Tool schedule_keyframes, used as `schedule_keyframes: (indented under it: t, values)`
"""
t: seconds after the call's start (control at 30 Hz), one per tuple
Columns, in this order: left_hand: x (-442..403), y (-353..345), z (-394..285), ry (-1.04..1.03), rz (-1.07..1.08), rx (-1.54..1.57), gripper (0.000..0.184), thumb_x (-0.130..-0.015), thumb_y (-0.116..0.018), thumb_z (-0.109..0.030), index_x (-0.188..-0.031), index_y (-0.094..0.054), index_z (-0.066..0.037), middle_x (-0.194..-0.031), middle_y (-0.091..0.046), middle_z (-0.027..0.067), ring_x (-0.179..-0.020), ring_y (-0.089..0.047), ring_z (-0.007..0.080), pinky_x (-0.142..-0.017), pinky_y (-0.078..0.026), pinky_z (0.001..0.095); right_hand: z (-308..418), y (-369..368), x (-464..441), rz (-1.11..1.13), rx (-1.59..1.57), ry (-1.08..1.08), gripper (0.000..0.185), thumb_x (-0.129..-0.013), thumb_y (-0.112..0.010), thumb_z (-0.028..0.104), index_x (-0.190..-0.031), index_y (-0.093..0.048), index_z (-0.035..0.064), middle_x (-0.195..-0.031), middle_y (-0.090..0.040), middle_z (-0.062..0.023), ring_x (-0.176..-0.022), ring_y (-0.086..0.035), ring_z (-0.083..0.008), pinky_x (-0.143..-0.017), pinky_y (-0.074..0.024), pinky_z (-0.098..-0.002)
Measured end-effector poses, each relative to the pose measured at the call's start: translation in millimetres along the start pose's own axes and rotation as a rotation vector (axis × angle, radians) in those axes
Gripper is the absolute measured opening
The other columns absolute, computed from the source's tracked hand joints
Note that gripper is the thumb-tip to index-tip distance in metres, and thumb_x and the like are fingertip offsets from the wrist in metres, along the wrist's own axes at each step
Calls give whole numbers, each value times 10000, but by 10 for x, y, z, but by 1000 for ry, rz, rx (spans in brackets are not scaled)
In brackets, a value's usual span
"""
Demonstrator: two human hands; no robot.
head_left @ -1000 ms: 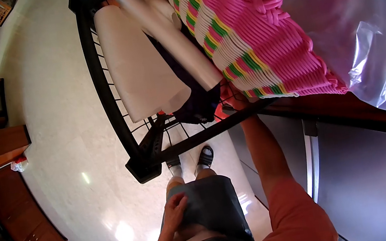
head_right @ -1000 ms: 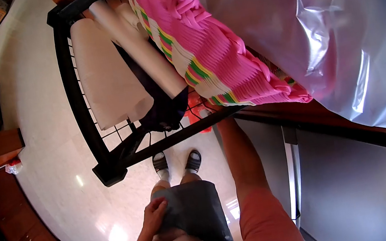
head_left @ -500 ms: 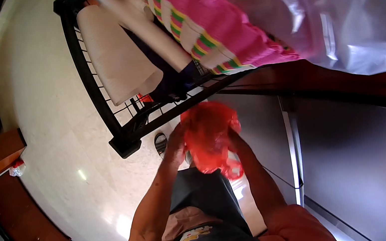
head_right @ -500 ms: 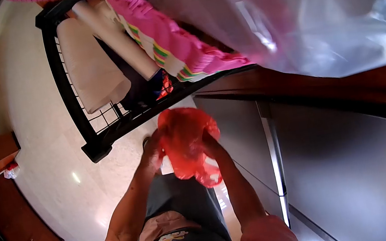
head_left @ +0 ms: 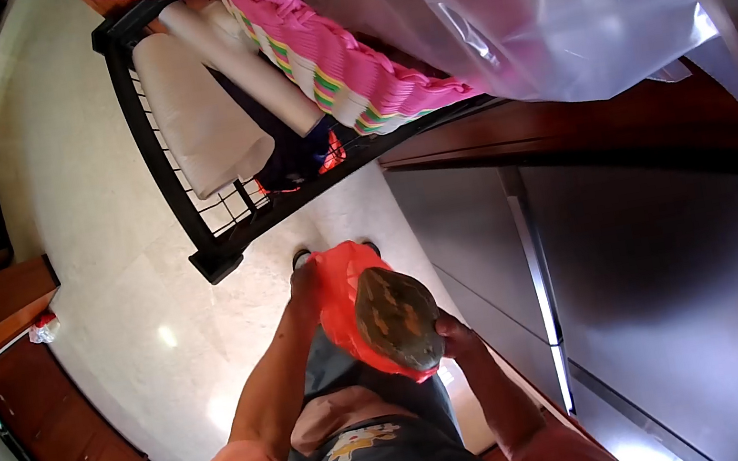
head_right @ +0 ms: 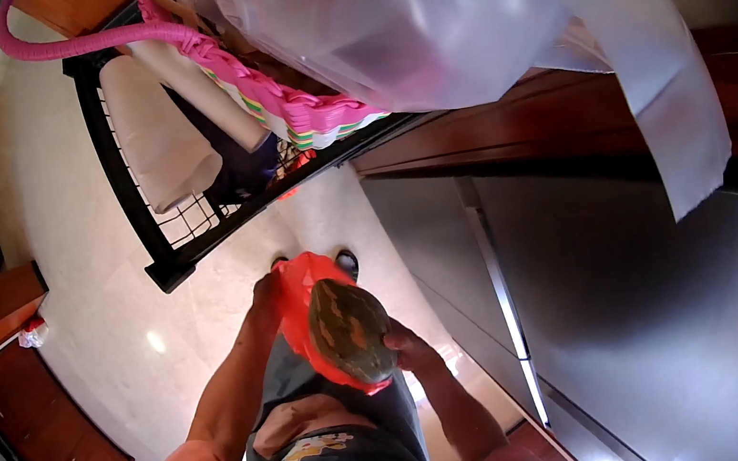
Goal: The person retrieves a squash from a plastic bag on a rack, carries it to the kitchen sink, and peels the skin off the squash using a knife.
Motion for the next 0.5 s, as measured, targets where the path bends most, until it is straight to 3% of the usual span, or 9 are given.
schedule_keyframes:
  t: [0.07,0.1,0.33,0.5]
  values:
    - [99,-159,-452,479,-69,674,347,-1006,-587,-361,-1229,-672,-109,-1127,-743,116,-1009,-720,266,-884,-588,399,140,-258,127,5,-28,70,1167,-728,-906,406,-1592,-263,-42,-1547,-475,-151,-1419,-476,-267,-1181,-388,-389]
    - [-49,-166,-552,499,-124,788,350,-1007,-588,-364,-1233,-672,-109,-1129,-743,115,-1010,-719,264,-885,-588,399,161,-297,191,11,-45,78,1167,-727,-906,404,-1593,-263,-41,-1548,-474,-151,-1420,-475,-267,-1181,-386,-389]
    - [-1642,220,-1130,188,-342,852,376,-1012,-597,-383,-1257,-666,-107,-1136,-741,109,-1019,-714,246,-892,-588,395,106,-253,669,-17,-79,90,1168,-723,-909,394,-1597,-261,-34,-1556,-463,-151,-1427,-464,-267,-1186,-377,-389]
    - [-2080,476,-1282,97,-451,786,395,-1016,-604,-397,-1275,-661,-105,-1142,-739,105,-1025,-710,233,-898,-587,392,22,-241,839,-48,-86,85,1169,-721,-911,386,-1599,-260,-29,-1562,-455,-151,-1433,-456,-268,-1189,-370,-388]
Point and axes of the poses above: each hand's wrist, its own x-axis away from the middle knuckle, its own y-axis out of the back of the hand, z = x × y, the point moved 8 cm from there along -x, towards the middle knuckle
